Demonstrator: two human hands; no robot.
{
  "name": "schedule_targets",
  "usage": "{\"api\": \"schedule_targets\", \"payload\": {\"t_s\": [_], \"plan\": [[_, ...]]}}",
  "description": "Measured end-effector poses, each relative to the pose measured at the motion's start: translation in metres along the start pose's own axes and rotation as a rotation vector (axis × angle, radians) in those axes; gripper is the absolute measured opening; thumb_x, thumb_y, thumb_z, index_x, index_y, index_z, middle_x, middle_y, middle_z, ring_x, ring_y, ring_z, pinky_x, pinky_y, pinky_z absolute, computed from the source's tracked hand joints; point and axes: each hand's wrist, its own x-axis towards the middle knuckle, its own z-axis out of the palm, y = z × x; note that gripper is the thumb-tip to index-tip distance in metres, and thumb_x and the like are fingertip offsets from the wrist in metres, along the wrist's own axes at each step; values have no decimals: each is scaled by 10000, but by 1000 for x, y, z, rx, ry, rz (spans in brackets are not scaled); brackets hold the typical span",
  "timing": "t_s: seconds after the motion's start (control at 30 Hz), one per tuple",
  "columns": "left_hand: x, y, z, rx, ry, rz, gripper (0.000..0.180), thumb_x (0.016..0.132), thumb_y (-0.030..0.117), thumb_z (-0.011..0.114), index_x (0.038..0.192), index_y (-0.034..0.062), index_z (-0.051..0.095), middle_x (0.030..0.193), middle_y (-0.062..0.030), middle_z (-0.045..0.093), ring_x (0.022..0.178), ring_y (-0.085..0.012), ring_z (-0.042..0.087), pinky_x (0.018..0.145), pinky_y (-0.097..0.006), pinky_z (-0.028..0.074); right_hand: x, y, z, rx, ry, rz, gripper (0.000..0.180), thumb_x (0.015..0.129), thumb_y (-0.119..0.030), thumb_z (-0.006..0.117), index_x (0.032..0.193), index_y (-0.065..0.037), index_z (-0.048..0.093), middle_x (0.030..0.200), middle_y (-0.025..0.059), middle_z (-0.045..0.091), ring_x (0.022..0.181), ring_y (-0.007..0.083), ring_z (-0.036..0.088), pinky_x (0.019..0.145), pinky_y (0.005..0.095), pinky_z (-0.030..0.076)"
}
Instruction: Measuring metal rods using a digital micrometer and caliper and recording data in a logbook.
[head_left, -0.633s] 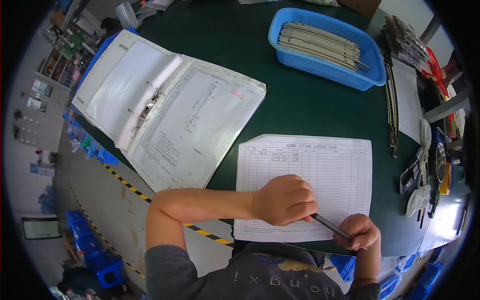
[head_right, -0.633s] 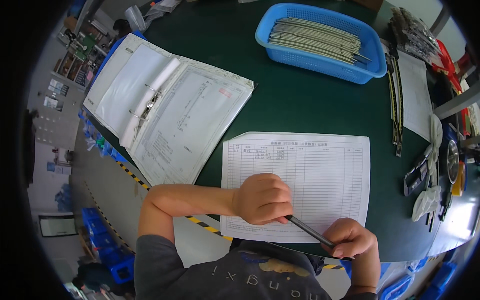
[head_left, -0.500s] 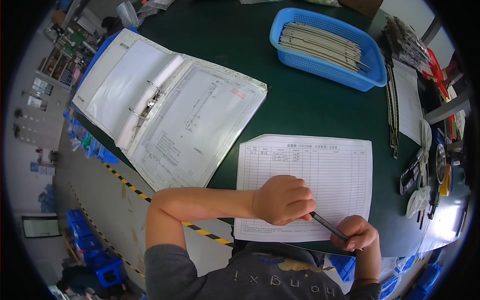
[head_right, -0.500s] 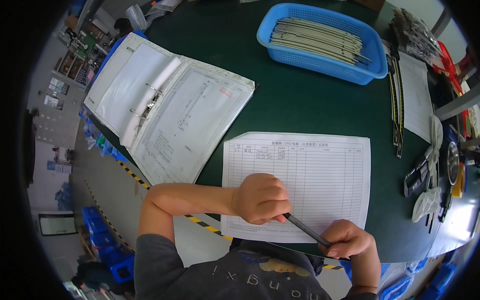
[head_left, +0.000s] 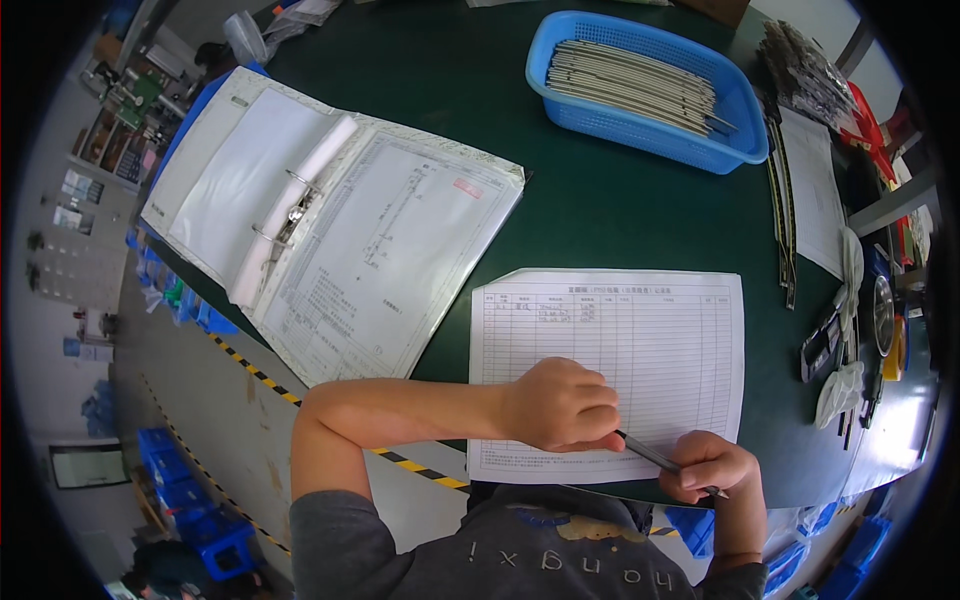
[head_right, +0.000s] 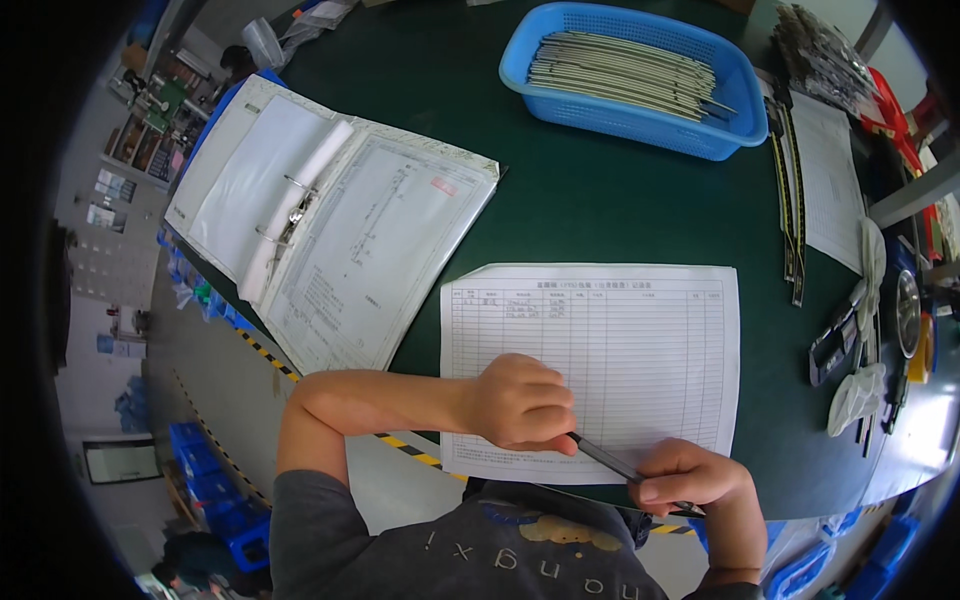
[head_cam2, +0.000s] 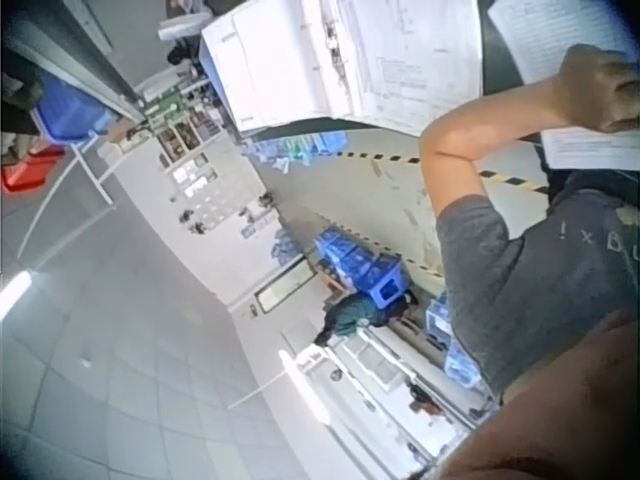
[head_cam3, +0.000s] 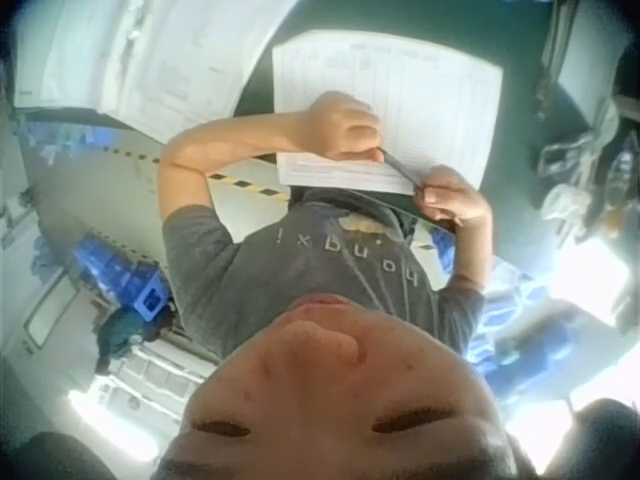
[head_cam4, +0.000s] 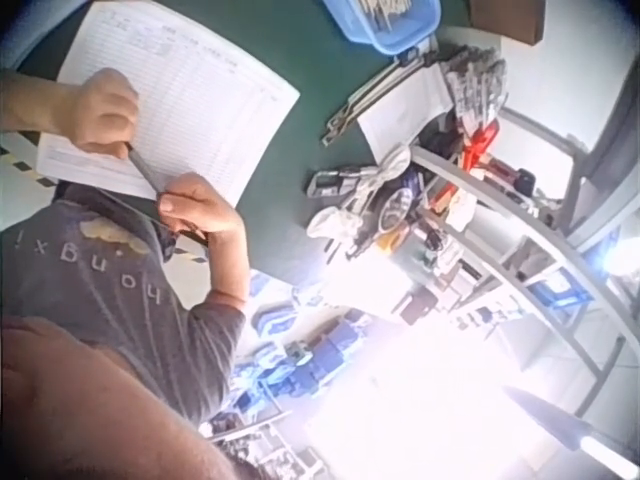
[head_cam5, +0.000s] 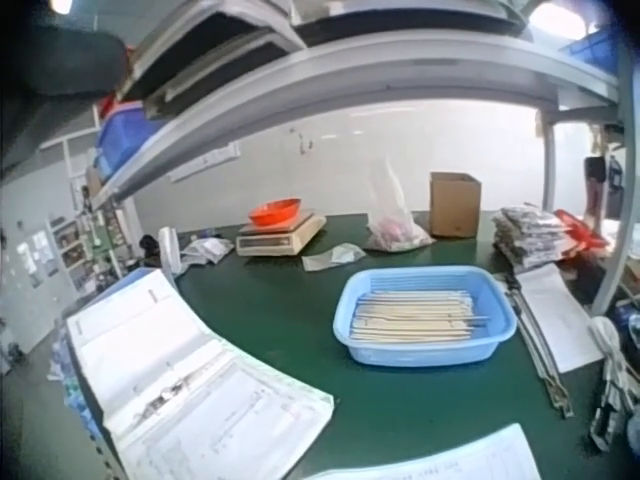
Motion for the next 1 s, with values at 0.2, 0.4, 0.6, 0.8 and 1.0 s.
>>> {"api": "schedule_targets", "payload": {"t_s": [0.2, 0.4, 0.6, 0.8, 1.0], "plan": [[4, 2, 0, -200, 85, -142, 201, 766, 196, 624, 724, 79, 466, 669, -32, 478, 499, -173, 486, 409, -280, 379, 0, 12, 1, 360, 17, -81, 349, 871, -101, 423, 532, -21, 392, 502, 40, 404, 462, 123, 358, 448, 253, 294], [1, 0, -4, -156, 38, -102, 141, 766, 157, 601, 748, 79, 486, 674, -27, 484, 504, -190, 492, 412, -302, 366, 5, 13, 9, 284, 33, -120, 355, 873, -110, 421, 532, -21, 382, 506, 40, 392, 471, 126, 347, 449, 261, 288], [2, 4, -10, -370, -70, -308, 206, 814, 182, 550, 658, 68, 480, 614, -42, 468, 492, -225, 468, 416, -328, 349, 8, 17, 10, 192, 39, 6, 389, 889, -154, 429, 525, -29, 376, 506, 40, 399, 489, 119, 358, 464, 257, 290], [2, 3, -1, -624, -94, -592, 219, 856, 174, 477, 679, 46, 488, 574, -55, 464, 511, -252, 467, 456, -325, 347, 9, 13, 9, 281, 55, -96, 388, 899, -149, 408, 530, -30, 380, 509, 35, 387, 487, 115, 348, 463, 254, 295], [-2, 1, 1, -714, -2, -578, 264, 876, 221, 477, 673, 54, 494, 574, -43, 490, 505, -190, 470, 462, -296, 345, 10, 13, 10, 255, 40, -123, 383, 906, -156, 398, 547, -23, 397, 510, 30, 378, 486, 115, 343, 466, 249, 296]]}}
